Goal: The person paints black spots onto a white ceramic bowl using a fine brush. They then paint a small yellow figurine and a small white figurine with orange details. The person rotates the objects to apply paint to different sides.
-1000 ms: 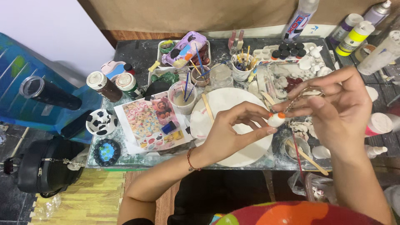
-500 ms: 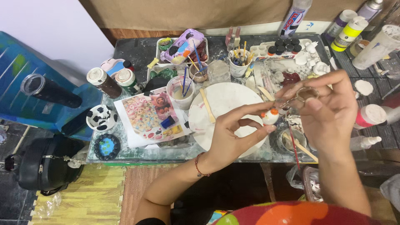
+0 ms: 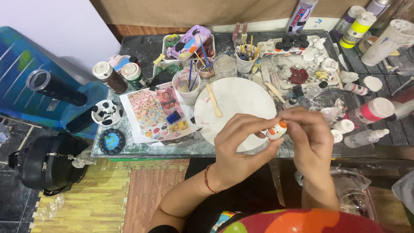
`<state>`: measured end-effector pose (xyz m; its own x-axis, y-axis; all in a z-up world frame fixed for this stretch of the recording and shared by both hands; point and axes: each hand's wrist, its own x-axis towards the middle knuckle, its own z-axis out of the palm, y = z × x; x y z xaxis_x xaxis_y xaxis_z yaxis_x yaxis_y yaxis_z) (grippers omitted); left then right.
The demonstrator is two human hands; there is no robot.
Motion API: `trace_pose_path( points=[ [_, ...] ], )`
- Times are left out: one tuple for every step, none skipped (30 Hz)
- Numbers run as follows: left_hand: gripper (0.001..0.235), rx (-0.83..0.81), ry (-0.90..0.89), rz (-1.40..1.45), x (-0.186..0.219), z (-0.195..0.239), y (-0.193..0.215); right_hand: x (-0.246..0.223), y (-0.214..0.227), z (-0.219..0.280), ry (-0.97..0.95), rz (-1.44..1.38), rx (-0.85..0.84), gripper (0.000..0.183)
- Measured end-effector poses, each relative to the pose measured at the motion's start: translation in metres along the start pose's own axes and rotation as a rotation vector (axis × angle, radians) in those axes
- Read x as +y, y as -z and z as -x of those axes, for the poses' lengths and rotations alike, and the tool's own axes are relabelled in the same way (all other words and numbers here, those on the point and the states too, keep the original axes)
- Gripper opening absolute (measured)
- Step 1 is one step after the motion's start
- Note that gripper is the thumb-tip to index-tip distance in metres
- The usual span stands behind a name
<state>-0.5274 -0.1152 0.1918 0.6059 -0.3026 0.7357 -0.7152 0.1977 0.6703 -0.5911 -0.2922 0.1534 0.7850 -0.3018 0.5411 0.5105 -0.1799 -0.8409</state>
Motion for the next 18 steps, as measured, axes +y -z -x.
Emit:
trace_pose_path(
  points=[
    [0.041,0.002,-0.03,-0.044,0.003,0.001,0.001,-0.002,-0.001,0.006,0.016,-0.037,0.0,0.016],
    [0.041,0.003,-0.058,-0.088,0.006,0.003,0.002,-0.004,-0.002,0.01,0.03,-0.074,0.0,0.017],
    [0.041,0.007,-0.076,-0.104,0.008,0.005,0.001,-0.007,-0.003,0.013,0.042,-0.112,-0.012,0.023],
    [0.04,0.009,-0.094,-0.119,0.01,0.006,0.0,-0.009,-0.003,0.016,0.054,-0.149,-0.024,0.029],
    [0.04,0.012,-0.112,-0.134,0.011,0.008,-0.001,-0.012,-0.003,0.018,0.066,-0.187,-0.035,0.035],
    [0.04,0.011,-0.117,-0.132,0.013,0.01,-0.001,-0.013,-0.003,0.02,0.062,-0.192,-0.034,0.038],
    [0.04,0.01,-0.122,-0.129,0.014,0.011,-0.001,-0.014,-0.004,0.022,0.058,-0.198,-0.032,0.041],
    [0.04,0.01,-0.129,-0.127,0.015,0.013,-0.001,-0.015,-0.003,0.023,0.055,-0.203,-0.031,0.044],
    [0.04,0.013,-0.137,-0.134,0.016,0.013,-0.002,-0.015,-0.002,0.023,0.058,-0.193,-0.027,0.043],
    [0.04,0.018,-0.143,-0.142,0.017,0.014,-0.003,-0.015,-0.001,0.023,0.06,-0.184,-0.024,0.042],
    [0.04,0.022,-0.148,-0.15,0.017,0.015,-0.004,-0.015,0.0,0.024,0.061,-0.175,-0.022,0.04],
    [0.04,0.017,-0.162,-0.15,0.017,0.015,-0.004,-0.014,0.0,0.024,0.064,-0.176,-0.021,0.038],
    [0.039,0.012,-0.175,-0.15,0.017,0.015,-0.004,-0.014,0.0,0.024,0.068,-0.178,-0.019,0.035],
    [0.039,0.006,-0.188,-0.149,0.017,0.015,-0.004,-0.013,0.0,0.024,0.07,-0.179,-0.018,0.033],
    [0.039,0.005,-0.193,-0.152,0.017,0.015,-0.005,-0.012,0.001,0.024,0.07,-0.174,-0.024,0.032],
    [0.039,0.003,-0.198,-0.154,0.016,0.014,-0.005,-0.012,0.002,0.023,0.069,-0.168,-0.03,0.031],
    [0.039,0.002,-0.203,-0.156,0.016,0.014,-0.006,-0.011,0.004,0.022,0.069,-0.163,-0.035,0.029],
    [0.04,0.005,-0.203,-0.163,0.015,0.015,-0.007,-0.01,0.004,0.022,0.074,-0.15,-0.035,0.029]
  ],
)
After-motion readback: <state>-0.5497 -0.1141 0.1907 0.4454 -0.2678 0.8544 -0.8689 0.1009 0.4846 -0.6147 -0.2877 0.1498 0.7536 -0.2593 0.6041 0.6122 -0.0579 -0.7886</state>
